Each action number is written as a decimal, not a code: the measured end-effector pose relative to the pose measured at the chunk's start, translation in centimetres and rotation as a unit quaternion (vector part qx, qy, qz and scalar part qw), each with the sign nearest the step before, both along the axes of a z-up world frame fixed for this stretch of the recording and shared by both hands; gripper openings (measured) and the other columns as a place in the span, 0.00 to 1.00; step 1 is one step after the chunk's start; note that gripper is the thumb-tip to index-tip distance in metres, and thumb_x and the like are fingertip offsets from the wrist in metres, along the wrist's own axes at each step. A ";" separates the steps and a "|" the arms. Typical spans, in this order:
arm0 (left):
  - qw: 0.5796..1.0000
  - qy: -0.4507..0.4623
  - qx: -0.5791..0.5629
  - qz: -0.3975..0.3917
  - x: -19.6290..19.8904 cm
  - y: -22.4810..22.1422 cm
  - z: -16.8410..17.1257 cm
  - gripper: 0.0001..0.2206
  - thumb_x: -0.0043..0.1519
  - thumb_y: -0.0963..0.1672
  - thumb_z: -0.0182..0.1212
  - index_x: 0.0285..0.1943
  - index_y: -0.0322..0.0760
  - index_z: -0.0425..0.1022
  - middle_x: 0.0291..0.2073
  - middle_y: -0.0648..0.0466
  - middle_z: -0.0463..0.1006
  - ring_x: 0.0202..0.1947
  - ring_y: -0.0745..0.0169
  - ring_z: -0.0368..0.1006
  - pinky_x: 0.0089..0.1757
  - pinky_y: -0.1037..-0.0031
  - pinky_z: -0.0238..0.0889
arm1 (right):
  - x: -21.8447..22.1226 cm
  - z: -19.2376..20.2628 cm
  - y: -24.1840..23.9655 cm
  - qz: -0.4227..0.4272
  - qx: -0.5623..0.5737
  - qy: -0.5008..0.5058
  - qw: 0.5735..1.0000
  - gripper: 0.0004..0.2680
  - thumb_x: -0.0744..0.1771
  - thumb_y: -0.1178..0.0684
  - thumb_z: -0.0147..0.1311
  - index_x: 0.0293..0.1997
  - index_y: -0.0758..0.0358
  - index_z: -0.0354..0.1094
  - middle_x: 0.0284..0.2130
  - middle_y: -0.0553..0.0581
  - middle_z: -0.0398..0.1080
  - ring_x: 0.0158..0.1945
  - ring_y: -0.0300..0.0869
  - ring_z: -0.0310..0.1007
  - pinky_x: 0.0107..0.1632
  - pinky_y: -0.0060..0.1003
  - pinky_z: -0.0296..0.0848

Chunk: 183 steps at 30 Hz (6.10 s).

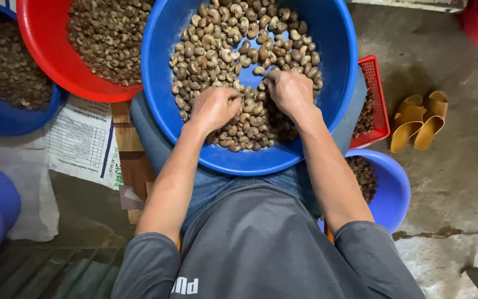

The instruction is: The person sits with a blue basin of cashew nuts on their lap and sorts through them by hand. They pick up handfuls of nuts, sift them, and occasionally transfer some to a red basket or another blue basin nearby.

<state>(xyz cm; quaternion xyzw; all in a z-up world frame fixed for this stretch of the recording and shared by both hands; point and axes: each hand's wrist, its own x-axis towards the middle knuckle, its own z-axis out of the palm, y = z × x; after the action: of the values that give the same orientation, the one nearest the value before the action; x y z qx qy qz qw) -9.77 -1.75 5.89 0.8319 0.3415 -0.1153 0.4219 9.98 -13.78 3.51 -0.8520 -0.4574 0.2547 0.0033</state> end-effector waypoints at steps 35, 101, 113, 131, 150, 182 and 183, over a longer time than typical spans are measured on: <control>0.991 -0.080 -0.064 0.088 -1.7 4.6 4.7 0.11 0.61 0.42 0.60 0.52 0.41 0.79 0.34 0.52 0.82 0.17 0.67 0.64 0.21 0.73 0.59 | -3.1 -0.3 3.5 0.137 0.160 -0.005 0.978 0.10 0.68 0.58 0.46 0.52 0.56 0.72 0.13 0.48 0.61 0.13 0.39 0.57 0.16 0.38 0.60; 0.991 0.046 0.128 0.019 1.2 0.3 0.9 0.10 0.63 0.45 0.61 0.46 0.32 0.79 0.36 0.43 0.78 0.32 0.44 0.77 0.40 0.50 0.70 | 6.3 8.1 -26.0 -0.430 0.528 0.619 0.391 0.15 0.72 0.41 0.47 0.50 0.60 0.76 0.41 0.57 0.77 0.39 0.43 0.79 0.33 0.29 0.78; 0.962 -0.089 -0.130 0.224 0.7 3.1 5.6 0.12 0.66 0.44 0.55 0.55 0.37 0.76 0.46 0.52 0.81 0.46 0.62 0.78 0.41 0.75 0.72 | -0.6 -5.8 -45.5 -0.820 0.366 0.299 0.322 0.24 0.69 0.33 0.41 0.64 0.62 0.53 0.56 0.72 0.62 0.57 0.58 0.69 0.55 0.49 0.75; 0.991 0.058 0.116 0.015 3.1 1.7 -1.9 0.09 0.63 0.37 0.64 0.29 0.35 0.71 0.18 0.56 0.64 0.19 0.63 0.62 0.32 0.69 0.73 | -0.9 12.7 -10.7 -0.149 0.482 -0.063 0.861 0.12 0.69 0.68 0.51 0.60 0.73 0.64 0.55 0.69 0.69 0.57 0.56 0.70 0.63 0.47 0.69; 0.787 -0.354 -0.336 0.377 1.1 5.7 1.1 0.12 0.55 0.41 0.69 0.44 0.34 0.73 0.25 0.55 0.76 0.13 0.78 0.57 0.15 0.85 0.48 | -5.1 -0.3 3.9 -0.141 0.140 0.155 0.968 0.30 0.70 0.34 0.37 0.68 0.81 0.54 0.54 0.76 0.71 0.49 0.53 0.81 0.43 0.35 0.81; 0.948 -0.036 -0.077 0.306 2.9 4.5 -1.0 0.21 0.66 0.39 0.48 0.70 0.35 0.63 0.64 0.47 0.71 0.11 0.79 0.55 0.16 0.86 0.54 | -1.4 -3.0 9.4 0.046 0.268 -0.006 0.962 0.15 0.68 0.58 0.61 0.61 0.61 0.69 0.38 0.66 0.75 0.37 0.50 0.79 0.40 0.45 0.85; 0.950 -0.027 -0.106 0.291 3.0 4.2 -1.2 0.26 0.65 0.37 0.46 0.75 0.33 0.57 0.72 0.43 0.61 0.11 0.79 0.53 0.15 0.87 0.52 | -1.3 -3.5 9.4 0.054 0.261 -0.059 0.962 0.14 0.66 0.57 0.62 0.59 0.58 0.71 0.49 0.74 0.76 0.41 0.56 0.83 0.38 0.47 0.86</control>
<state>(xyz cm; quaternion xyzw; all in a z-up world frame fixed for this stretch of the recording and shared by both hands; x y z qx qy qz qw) -6.73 2.40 4.65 0.6495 0.5431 -0.0003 0.5321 8.71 -4.40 0.05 -0.8093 -0.5524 0.0750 0.1850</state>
